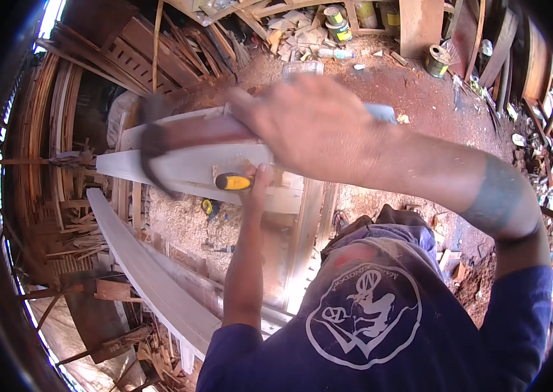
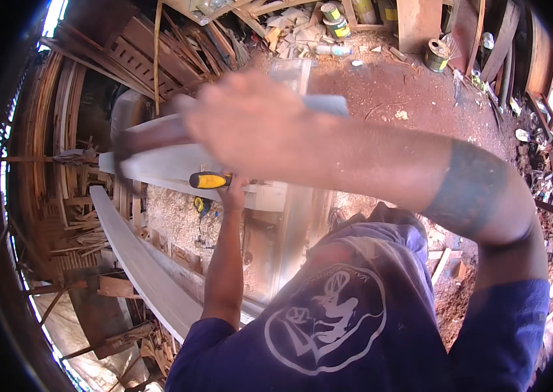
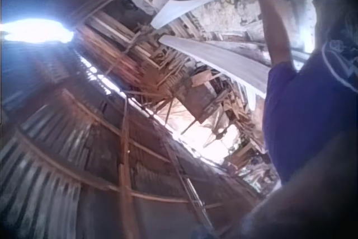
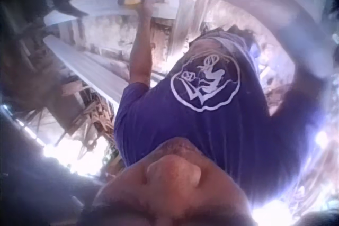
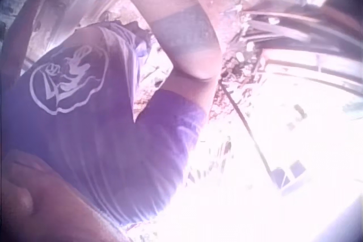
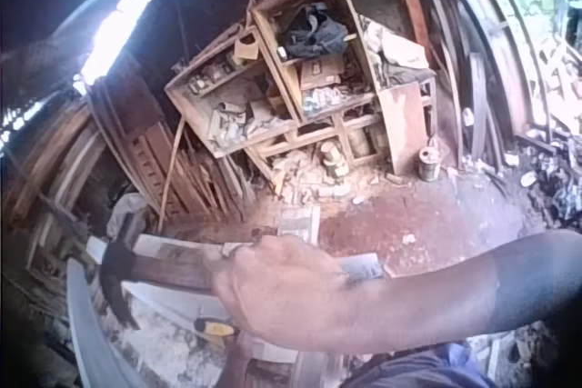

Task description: The person uses a hammer to strike a chisel into a piece of wood, removing material to create a notch. The person holds the chisel with one hand and repeatedly hits the handle with the hammer held in the other hand, clearing wood shavings as they work.

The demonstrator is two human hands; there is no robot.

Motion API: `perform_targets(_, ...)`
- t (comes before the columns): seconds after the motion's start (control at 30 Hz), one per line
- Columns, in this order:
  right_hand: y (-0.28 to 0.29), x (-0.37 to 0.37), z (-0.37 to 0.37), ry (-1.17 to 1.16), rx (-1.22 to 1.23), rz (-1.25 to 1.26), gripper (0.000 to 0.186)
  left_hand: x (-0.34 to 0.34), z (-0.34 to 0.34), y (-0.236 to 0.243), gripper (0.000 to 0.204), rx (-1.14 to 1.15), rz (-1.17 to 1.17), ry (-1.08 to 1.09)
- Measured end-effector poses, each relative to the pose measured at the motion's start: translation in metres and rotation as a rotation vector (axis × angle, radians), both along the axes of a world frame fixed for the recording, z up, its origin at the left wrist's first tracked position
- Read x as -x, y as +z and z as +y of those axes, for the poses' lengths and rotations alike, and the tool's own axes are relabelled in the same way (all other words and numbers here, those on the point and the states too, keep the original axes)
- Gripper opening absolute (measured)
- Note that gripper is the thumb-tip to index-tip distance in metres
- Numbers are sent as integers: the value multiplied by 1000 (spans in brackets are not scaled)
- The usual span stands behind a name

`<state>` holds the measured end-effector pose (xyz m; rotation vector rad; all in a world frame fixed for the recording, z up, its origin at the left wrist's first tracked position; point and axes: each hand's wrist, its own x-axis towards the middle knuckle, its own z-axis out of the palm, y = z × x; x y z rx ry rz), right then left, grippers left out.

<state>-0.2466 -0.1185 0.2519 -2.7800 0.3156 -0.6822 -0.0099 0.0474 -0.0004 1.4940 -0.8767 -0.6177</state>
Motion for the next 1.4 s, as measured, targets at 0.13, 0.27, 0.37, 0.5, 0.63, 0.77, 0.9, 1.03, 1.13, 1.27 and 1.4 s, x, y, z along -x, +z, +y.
perform_targets(0.13, 37, -6, 13, 1, -151, -392, 29, 4, 6, -3, 6, 156, -515, 100)
perform_targets(0.27, -43, 5, 23, 29, -2, 263, 26, 12, 4, 15, 9, 28, -23, 61)
perform_targets(0.37, -77, 14, 19, 84, -157, 201, 24, 5, 12, 1, 25, 48, -30, 133)
perform_targets(0.5, -74, 49, 7, -165, -425, 74, 19, 47, 2, 29, 33, 141, 11, 215)
perform_targets(0.63, -73, 64, -8, -334, -770, 82, 15, -7, -14, 32, 30, 65, 2, -27)
perform_targets(0.77, -67, 75, -11, -374, -694, -103, 16, 0, -50, 83, 37, 182, 269, -153)
perform_targets(0.9, -73, 76, -10, -357, -666, -127, 17, 24, -29, 70, 38, 180, 215, -125)
perform_targets(1.03, -80, 66, -5, -345, -668, -95, 16, 11, -22, 40, 36, 72, 30, 14)
perform_targets(1.13, -67, 58, -5, -280, -626, 7, 18, 17, -26, 33, 42, 124, -64, 36)
perform_targets(1.27, -30, 40, -5, -116, -308, -189, 23, 12, -17, 29, 27, 43, -63, 13)
perform_targets(1.4, 0, 24, 12, 1, -248, -244, 35, 5, -26, 15, 21, 265, -451, 203)
